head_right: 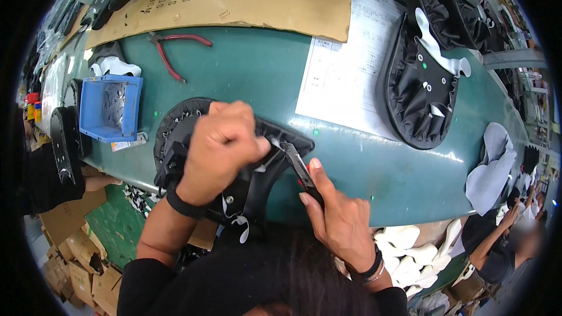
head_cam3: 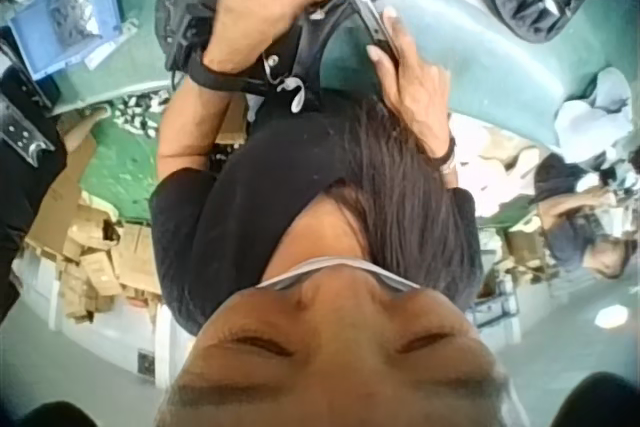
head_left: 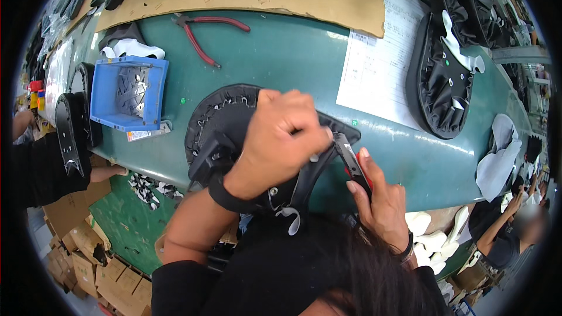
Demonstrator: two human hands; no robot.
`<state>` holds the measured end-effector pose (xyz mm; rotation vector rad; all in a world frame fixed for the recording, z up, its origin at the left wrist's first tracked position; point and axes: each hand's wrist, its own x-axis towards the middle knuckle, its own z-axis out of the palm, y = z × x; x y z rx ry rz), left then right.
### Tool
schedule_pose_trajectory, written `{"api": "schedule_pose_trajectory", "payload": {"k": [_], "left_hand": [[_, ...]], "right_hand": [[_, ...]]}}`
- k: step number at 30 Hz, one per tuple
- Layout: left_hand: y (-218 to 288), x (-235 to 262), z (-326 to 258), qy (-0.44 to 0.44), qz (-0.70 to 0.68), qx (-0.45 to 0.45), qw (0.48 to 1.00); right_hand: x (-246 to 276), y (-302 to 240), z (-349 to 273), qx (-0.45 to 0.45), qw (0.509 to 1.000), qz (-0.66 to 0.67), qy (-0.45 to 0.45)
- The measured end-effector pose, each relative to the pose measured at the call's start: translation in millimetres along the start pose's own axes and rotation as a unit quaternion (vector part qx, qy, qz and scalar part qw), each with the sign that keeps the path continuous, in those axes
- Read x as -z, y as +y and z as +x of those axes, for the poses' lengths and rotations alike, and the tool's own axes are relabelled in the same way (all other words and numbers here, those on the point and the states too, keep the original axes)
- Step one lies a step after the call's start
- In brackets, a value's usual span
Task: The person trims excess fabric from upholstered chair parts using a utility knife.
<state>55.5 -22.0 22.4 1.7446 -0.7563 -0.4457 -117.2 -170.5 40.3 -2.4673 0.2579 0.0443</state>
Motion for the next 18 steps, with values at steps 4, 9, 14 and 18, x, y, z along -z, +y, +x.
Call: {"api": "schedule_pose_trajectory", "payload": {"k": [4,9,14,18], "left_hand": [[3,2,1,0.032,-0.210,0.053,0.976],[2,2,-1,0.048,-0.262,0.070,0.961],[-3,13,-3,0.062,-0.440,0.095,0.891],[4,19,2,0.093,-0.588,0.008,0.803]], "right_hand": [[-9,3,-2,-0.063,0.994,0.093,0.013],[-2,8,20,-0.041,0.992,0.112,0.050],[3,0,21,0.000,1.000,-0.025,-0.015],[-12,-6,7,0.025,0.997,0.074,0.006]]}}
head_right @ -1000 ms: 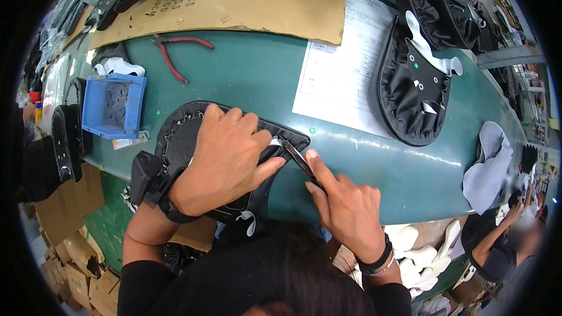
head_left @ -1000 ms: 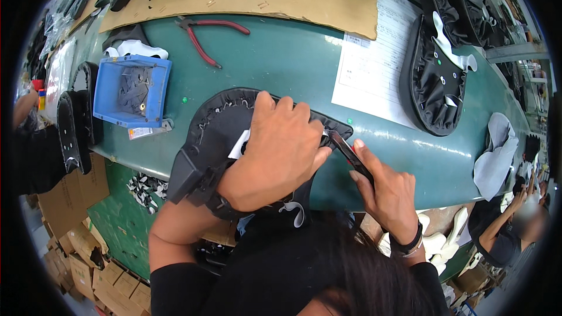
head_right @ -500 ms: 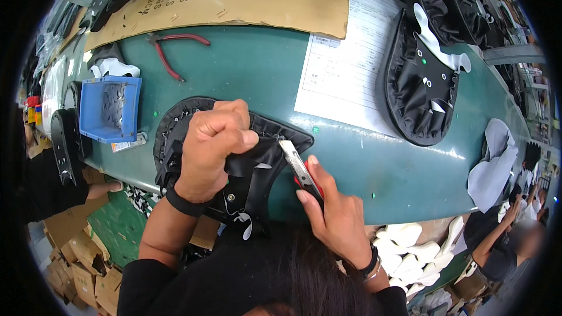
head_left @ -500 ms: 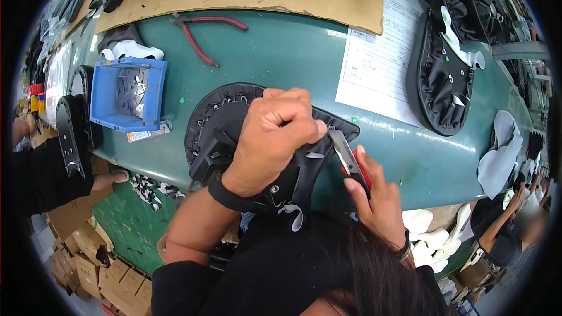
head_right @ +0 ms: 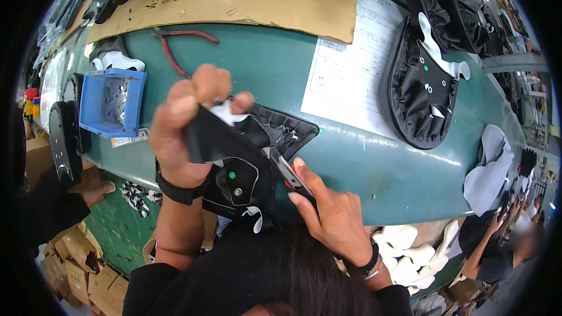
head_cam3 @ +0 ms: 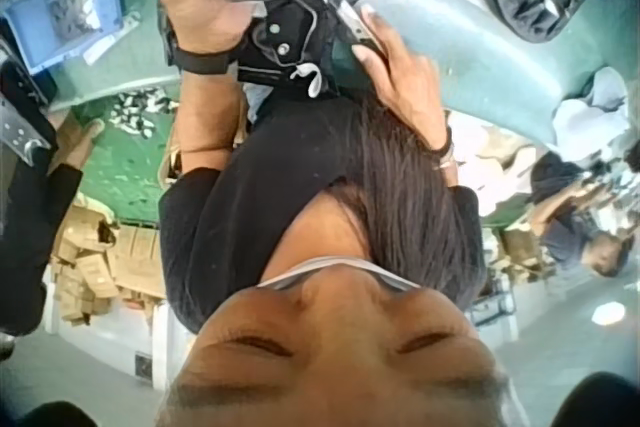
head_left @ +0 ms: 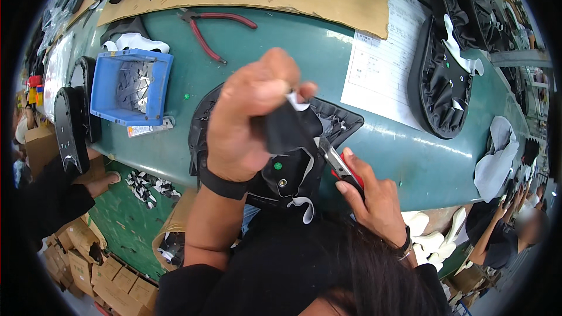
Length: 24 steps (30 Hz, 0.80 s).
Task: The person trims excess fabric from upholstered chair parts using a utility knife.
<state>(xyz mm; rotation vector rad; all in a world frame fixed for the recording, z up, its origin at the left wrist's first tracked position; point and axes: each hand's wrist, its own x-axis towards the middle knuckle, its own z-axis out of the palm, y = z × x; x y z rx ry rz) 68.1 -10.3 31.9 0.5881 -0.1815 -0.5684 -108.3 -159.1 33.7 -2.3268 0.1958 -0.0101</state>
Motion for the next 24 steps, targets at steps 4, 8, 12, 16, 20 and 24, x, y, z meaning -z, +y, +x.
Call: {"api": "schedule_pose_trajectory", "payload": {"k": [4,8,12,16,20,24], "left_hand": [[27,-10,2,-0.060,0.490,0.003,0.870],[6,-25,-27,-0.151,0.874,0.029,0.462],[-12,0,-24,-0.157,0.827,-0.113,0.528],[-10,10,-20,-0.103,0.685,-0.064,0.718],[-3,10,-15,-0.065,0.503,-0.014,0.862],[4,10,-18,0.029,0.375,-0.061,0.925]], "right_hand": [[8,10,10,-0.022,0.999,-0.040,-0.021],[19,2,18,-0.064,0.992,-0.046,-0.099],[8,10,21,-0.054,0.997,0.014,-0.059],[10,7,20,-0.035,0.995,0.055,-0.076],[28,7,10,0.000,0.978,-0.010,-0.210],[49,-6,-9,0.011,0.951,-0.115,-0.286]]}}
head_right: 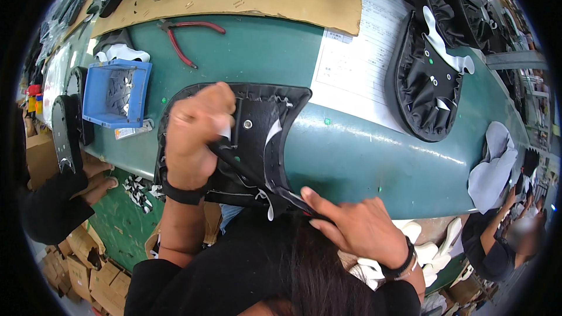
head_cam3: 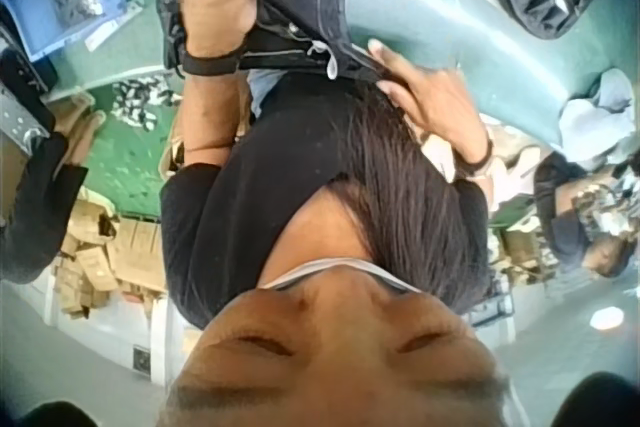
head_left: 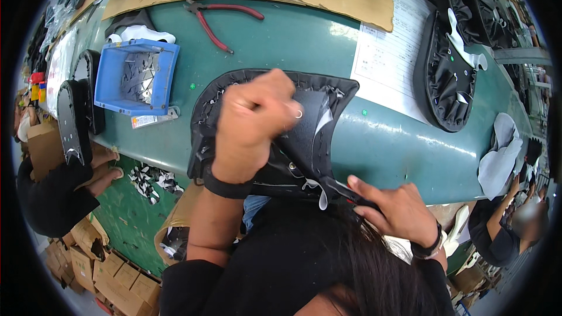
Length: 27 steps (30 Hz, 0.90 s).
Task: The person trims excess fabric from upholstered chair parts using a utility knife.
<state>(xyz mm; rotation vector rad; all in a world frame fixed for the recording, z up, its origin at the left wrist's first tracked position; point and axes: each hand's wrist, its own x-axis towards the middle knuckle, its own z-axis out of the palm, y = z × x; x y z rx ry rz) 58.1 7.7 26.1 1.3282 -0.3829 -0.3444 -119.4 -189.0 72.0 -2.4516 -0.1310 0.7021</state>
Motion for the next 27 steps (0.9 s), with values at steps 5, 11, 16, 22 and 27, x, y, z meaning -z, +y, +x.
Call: {"api": "schedule_pose_trajectory", "payload": {"k": [5,11,16,22,27], "left_hand": [[13,30,17,-0.007,0.362,-0.085,0.928],[52,64,-14,-0.168,0.731,0.200,0.631],[53,13,-37,-0.099,0.585,-0.111,0.797],[2,-18,-45,-0.249,0.344,-0.020,0.905],[-2,-26,-39,-0.183,0.397,-0.079,0.896]], "right_hand": [[3,-2,-11,0.034,0.998,-0.045,0.008],[27,-3,-2,-0.055,0.972,-0.211,0.090],[40,4,12,-0.013,0.962,-0.256,0.088],[40,21,16,0.056,0.959,-0.257,0.109],[50,38,27,0.130,0.969,-0.186,0.100]]}}
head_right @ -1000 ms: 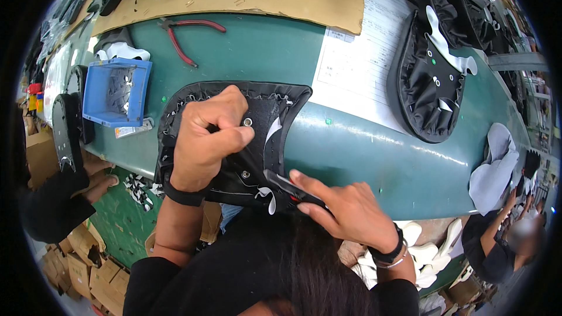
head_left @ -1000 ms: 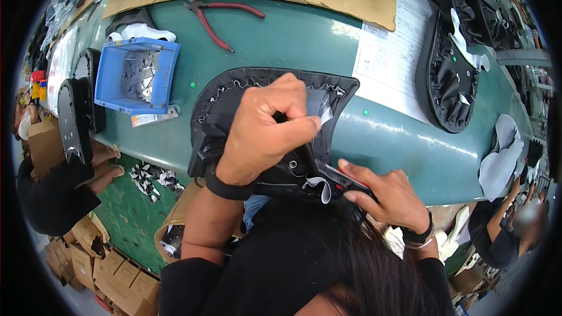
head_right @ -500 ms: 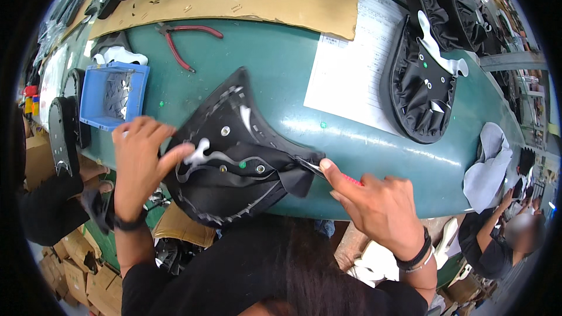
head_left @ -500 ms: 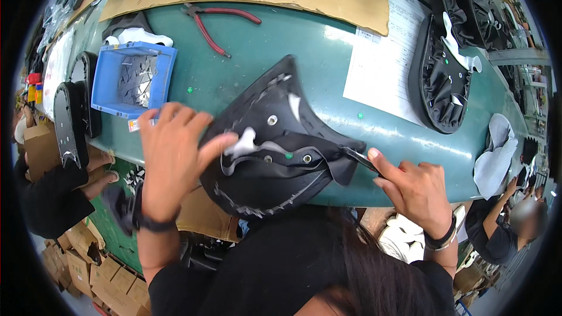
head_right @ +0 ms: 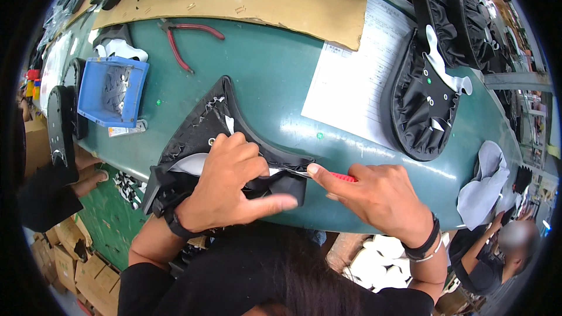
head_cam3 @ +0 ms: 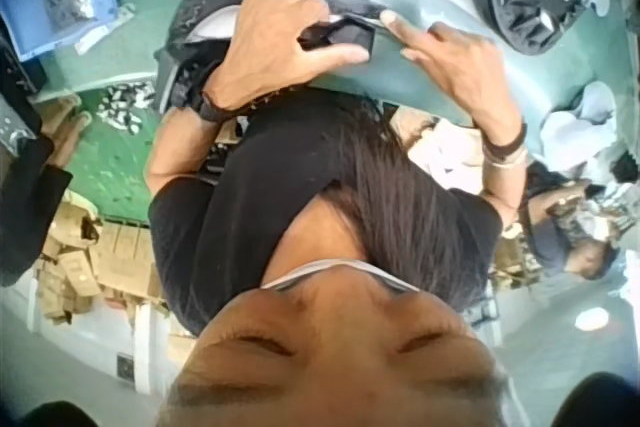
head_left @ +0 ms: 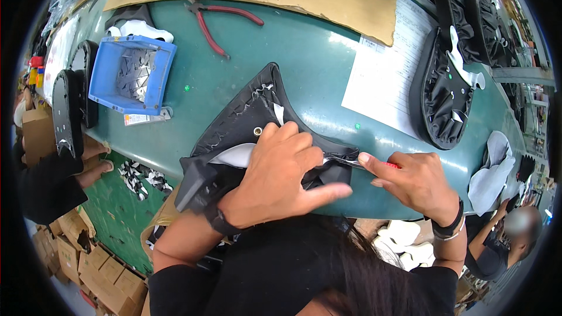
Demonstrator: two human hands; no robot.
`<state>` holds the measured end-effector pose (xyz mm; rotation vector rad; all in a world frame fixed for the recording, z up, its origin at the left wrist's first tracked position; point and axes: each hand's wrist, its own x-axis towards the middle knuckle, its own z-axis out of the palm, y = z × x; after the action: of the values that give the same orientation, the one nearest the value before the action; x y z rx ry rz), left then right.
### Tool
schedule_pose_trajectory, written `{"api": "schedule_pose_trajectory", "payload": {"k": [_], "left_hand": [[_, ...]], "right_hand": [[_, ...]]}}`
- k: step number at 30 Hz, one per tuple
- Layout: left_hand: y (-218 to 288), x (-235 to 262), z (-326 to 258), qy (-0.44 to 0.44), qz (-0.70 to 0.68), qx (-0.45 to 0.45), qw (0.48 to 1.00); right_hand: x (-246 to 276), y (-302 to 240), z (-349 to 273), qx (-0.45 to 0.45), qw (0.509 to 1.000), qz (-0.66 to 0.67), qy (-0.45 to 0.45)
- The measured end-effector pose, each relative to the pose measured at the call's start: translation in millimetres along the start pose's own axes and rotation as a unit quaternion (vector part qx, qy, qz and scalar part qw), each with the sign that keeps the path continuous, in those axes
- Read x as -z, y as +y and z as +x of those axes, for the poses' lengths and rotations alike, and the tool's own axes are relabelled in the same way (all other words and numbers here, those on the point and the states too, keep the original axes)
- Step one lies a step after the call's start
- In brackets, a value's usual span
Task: The person trims excess fabric from upholstered chair parts using a utility knife.
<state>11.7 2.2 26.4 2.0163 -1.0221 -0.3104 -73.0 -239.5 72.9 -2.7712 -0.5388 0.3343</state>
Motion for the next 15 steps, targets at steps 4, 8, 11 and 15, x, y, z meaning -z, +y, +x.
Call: {"api": "schedule_pose_trajectory", "payload": {"k": [4,8,11,15], "left_hand": [[-10,-7,3,0.005,-0.022,-0.024,0.999],[-16,1,6,0.031,-0.143,0.010,0.989],[-23,19,5,0.115,-0.345,0.121,0.924],[-40,34,4,0.252,-0.760,0.159,0.578]], "right_hand": [[15,3,15,0.021,0.998,0.004,-0.058],[20,-6,14,-0.004,0.991,-0.019,-0.135],[6,-16,-5,-0.057,0.990,0.006,-0.127],[-28,-54,-30,-0.181,0.980,0.081,-0.006]]}}
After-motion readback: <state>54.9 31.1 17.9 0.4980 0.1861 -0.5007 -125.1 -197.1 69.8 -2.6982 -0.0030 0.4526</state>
